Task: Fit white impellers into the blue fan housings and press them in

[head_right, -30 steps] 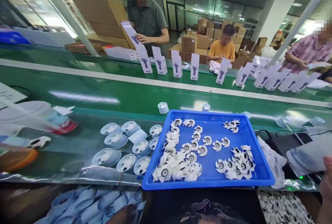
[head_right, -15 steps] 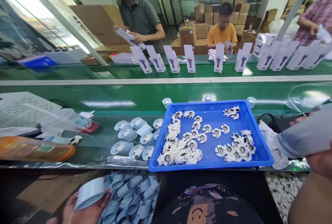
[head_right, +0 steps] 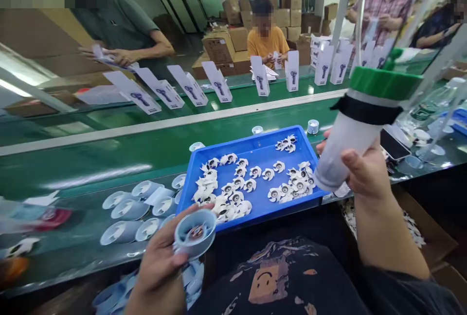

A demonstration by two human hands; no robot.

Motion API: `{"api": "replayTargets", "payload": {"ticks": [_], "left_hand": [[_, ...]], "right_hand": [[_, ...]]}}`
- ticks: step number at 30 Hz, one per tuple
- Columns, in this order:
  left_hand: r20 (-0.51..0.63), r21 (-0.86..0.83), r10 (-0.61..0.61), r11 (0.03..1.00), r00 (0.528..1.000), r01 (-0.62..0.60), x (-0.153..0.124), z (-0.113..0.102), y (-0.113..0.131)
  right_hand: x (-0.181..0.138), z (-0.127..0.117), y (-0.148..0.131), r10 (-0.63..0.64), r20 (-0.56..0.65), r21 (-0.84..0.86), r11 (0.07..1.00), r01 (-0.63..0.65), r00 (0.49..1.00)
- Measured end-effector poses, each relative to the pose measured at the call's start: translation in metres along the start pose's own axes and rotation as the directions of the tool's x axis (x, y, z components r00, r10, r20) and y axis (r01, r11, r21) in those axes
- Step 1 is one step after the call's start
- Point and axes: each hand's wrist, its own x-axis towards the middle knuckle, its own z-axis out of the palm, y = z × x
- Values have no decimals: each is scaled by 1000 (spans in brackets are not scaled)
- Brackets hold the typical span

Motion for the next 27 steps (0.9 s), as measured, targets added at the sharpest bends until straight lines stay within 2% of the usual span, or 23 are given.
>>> {"api": "replayTargets", "payload": {"ticks": [2,3,5,6,7,9,11,12,14,15,18,21,25,27], "left_hand": [[191,-240,120,968,974,-72,32,30,22],[311,-361,179,931,933,-58,46,43,31],[503,-514,267,857,822,36,68,66,44],[556,-543,292,836,778,74,76,75,49],[577,-545,300,835,760,83,81,84,52],[542,-466,300,885,785,-17,88,100,58],[442,-303,362,921,821,-243,90,113,64],[385,-208,421,906,821,-367,90,118,67],[301,-64,555,823,776,-564,90,128,71],[273,-25,604,783,749,-622,89,133,73],[184,21,680,720,710,-694,87,144,75],[99,72,724,680,683,-730,85,151,77],[68,73,788,608,612,-791,86,153,81],[68,70,800,593,597,-802,86,154,82]], "right_hand": [[0,3,-6,84,88,9,996,-85,993],[1,4,-10,130,133,20,991,-134,983],[2,8,-19,200,201,67,974,-217,959],[2,12,-22,214,215,95,967,-238,953],[2,17,-26,207,209,122,964,-236,956],[1,28,-30,180,165,145,968,-204,970],[0,39,-33,153,143,133,976,-172,978],[0,44,-34,139,142,132,979,-158,980],[-1,53,-34,130,157,124,981,-151,979],[-2,56,-34,130,163,109,983,-149,978],[-6,62,-32,169,181,91,978,-187,969],[-9,63,-29,155,220,187,962,-198,963],[-11,58,-29,120,267,271,943,-194,956],[-11,57,-32,115,281,286,938,-197,953]]}}
